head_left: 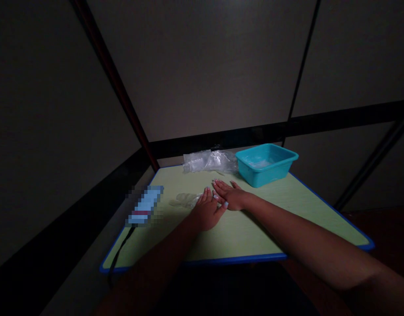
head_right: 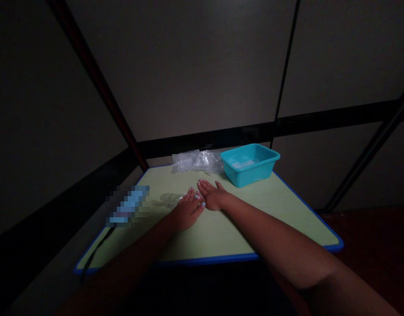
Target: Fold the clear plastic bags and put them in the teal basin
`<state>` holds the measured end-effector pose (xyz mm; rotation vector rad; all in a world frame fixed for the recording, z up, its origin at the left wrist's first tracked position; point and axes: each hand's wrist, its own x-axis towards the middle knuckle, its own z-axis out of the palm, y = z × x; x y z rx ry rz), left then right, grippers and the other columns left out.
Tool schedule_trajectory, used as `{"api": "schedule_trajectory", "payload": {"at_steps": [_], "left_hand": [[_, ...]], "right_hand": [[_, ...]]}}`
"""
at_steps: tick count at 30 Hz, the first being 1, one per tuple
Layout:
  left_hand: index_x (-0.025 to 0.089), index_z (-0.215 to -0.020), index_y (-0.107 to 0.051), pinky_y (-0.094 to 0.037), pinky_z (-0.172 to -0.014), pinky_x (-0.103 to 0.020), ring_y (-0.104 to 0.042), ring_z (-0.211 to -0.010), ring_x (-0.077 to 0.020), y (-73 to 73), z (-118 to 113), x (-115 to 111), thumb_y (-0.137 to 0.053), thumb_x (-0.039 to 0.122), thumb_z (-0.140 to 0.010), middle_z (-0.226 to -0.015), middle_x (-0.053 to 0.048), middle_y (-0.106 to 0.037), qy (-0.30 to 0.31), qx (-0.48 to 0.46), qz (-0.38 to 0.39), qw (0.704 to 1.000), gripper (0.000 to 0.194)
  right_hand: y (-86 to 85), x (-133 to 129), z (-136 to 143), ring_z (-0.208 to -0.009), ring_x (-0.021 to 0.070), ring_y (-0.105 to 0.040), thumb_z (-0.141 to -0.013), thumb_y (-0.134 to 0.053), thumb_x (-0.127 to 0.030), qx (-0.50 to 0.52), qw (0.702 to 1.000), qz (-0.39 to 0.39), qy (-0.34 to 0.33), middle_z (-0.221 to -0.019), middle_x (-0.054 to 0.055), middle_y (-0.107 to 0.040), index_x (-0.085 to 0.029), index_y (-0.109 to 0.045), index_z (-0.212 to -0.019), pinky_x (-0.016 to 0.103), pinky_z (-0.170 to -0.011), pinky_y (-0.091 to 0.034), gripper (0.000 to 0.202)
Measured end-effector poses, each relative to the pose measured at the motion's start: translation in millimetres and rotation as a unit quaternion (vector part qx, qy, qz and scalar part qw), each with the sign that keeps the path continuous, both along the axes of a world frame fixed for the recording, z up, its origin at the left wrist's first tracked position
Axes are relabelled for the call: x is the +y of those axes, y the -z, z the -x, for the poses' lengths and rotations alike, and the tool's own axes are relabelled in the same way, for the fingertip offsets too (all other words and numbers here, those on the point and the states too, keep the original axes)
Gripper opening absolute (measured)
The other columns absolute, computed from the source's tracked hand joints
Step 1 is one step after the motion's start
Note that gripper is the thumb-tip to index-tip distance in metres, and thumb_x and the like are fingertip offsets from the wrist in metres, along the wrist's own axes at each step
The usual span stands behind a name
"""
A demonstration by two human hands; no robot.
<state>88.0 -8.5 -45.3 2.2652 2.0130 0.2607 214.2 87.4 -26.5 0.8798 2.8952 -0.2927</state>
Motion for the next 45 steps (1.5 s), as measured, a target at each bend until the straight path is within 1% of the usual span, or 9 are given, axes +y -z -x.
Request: {"api": "schedule_trajectory", "payload": {"at_steps": [4, 8, 11, 14, 19, 25, 29, 34, 45], "left_hand": [[0.003, -0.135, -0.043, -0.021, -0.113, -0.049, -0.016, -0.142, -0.0319, 1.6, -1, 2, -0.020, 0.053, -0.094, -0.148, -0.024, -0.031, -0.017, -0.025, -0.005, 1.000, 0.068], [0.004, -0.137, -0.040, -0.021, -0.113, -0.050, -0.022, -0.141, -0.0297, -8.5, 11, 4, -0.027, 0.047, -0.094, -0.149, -0.023, -0.031, -0.022, -0.064, -0.025, 0.997, 0.062], [0.011, -0.135, -0.045, -0.021, -0.114, -0.050, -0.030, -0.139, -0.0275, -21.8, 37, 0, -0.040, 0.043, -0.090, -0.146, -0.016, -0.040, -0.045, -0.097, -0.102, 0.989, 0.056], [0.015, -0.125, -0.055, -0.034, -0.108, -0.045, -0.047, -0.128, -0.0265, -29.3, 70, -14, -0.046, 0.043, -0.086, -0.132, -0.014, -0.056, -0.109, -0.146, -0.189, 0.965, 0.048], [0.018, -0.116, -0.059, -0.042, -0.101, -0.043, -0.056, -0.115, -0.0252, -20.1, 107, -45, -0.055, 0.043, -0.080, -0.120, -0.010, -0.062, -0.131, -0.173, -0.196, 0.956, 0.044], [0.017, -0.116, -0.056, -0.039, -0.104, -0.041, -0.053, -0.119, -0.0222, -9.4, 103, -55, -0.049, 0.027, -0.080, -0.124, -0.009, -0.060, -0.122, -0.200, -0.165, 0.958, 0.038], [0.018, -0.115, -0.056, -0.040, -0.102, -0.041, -0.055, -0.114, -0.0219, -11.1, 99, -52, -0.045, 0.018, -0.077, -0.115, -0.006, -0.064, -0.130, -0.214, -0.153, 0.956, 0.039], [0.018, -0.115, -0.055, -0.046, -0.092, -0.037, -0.061, -0.098, -0.0208, -11.8, 101, -52, -0.043, 0.013, -0.074, -0.102, -0.004, -0.067, -0.151, -0.232, -0.153, 0.949, 0.043], [0.019, -0.108, -0.056, -0.046, -0.082, -0.032, -0.062, -0.078, -0.0182, -10.7, 102, -53, -0.043, 0.011, -0.071, -0.073, 0.002, -0.063, -0.176, -0.228, -0.165, 0.943, 0.040]], "right_hand": [[-2.7, 2, -1, -0.144, 0.0236, 0.000, -0.095, -0.020, -0.043, -0.007, 1.000, 0.011, 0.004, -0.157, 0.008, 0.003, -0.016, -0.002, -0.151, 0.060, -0.111, -0.008, 0.064], [-3.9, 0, -1, -0.144, 0.0234, 0.000, -0.095, -0.019, -0.046, -0.009, 1.000, 0.011, 0.013, -0.157, 0.008, 0.001, -0.015, -0.002, -0.151, 0.058, -0.111, -0.007, 0.066], [-4.3, -1, -1, -0.144, 0.0232, 0.002, -0.095, -0.019, -0.051, -0.003, 1.000, 0.018, 0.009, -0.157, 0.008, 0.002, -0.017, 0.000, -0.151, 0.057, -0.112, -0.005, 0.069], [-5.6, 0, -2, -0.143, 0.0232, 0.004, -0.095, -0.018, -0.053, -0.004, 1.000, 0.025, 0.006, -0.157, 0.008, 0.003, -0.018, 0.001, -0.151, 0.057, -0.111, -0.004, 0.068], [-10.3, 6, -8, -0.143, 0.0247, 0.006, -0.094, -0.023, -0.054, -0.043, 0.999, 0.030, 0.003, -0.156, 0.008, 0.006, -0.020, -0.001, -0.151, 0.061, -0.109, -0.003, 0.070], [-5.4, 3, 0, -0.143, 0.0278, 0.003, -0.093, -0.029, -0.056, 0.054, 0.998, -0.019, -0.007, -0.156, 0.011, 0.001, -0.019, -0.006, -0.151, 0.063, -0.108, 0.002, 0.073], [0.7, -12, 16, -0.144, 0.0266, 0.000, -0.095, -0.026, -0.052, 0.104, 0.992, -0.018, -0.067, -0.157, 0.008, -0.001, -0.023, -0.006, -0.151, 0.061, -0.109, 0.001, 0.067], [-0.8, -27, 19, -0.144, 0.0255, -0.001, -0.096, -0.025, -0.052, 0.067, 0.988, 0.020, -0.138, -0.156, 0.007, 0.001, -0.025, -0.011, -0.151, 0.060, -0.110, -0.001, 0.063], [-2.2, -31, 20, -0.144, 0.0251, -0.007, -0.095, -0.027, -0.054, 0.034, 0.988, 0.021, -0.149, -0.156, 0.007, -0.006, -0.028, -0.012, -0.150, 0.062, -0.109, 0.001, 0.062]]}}
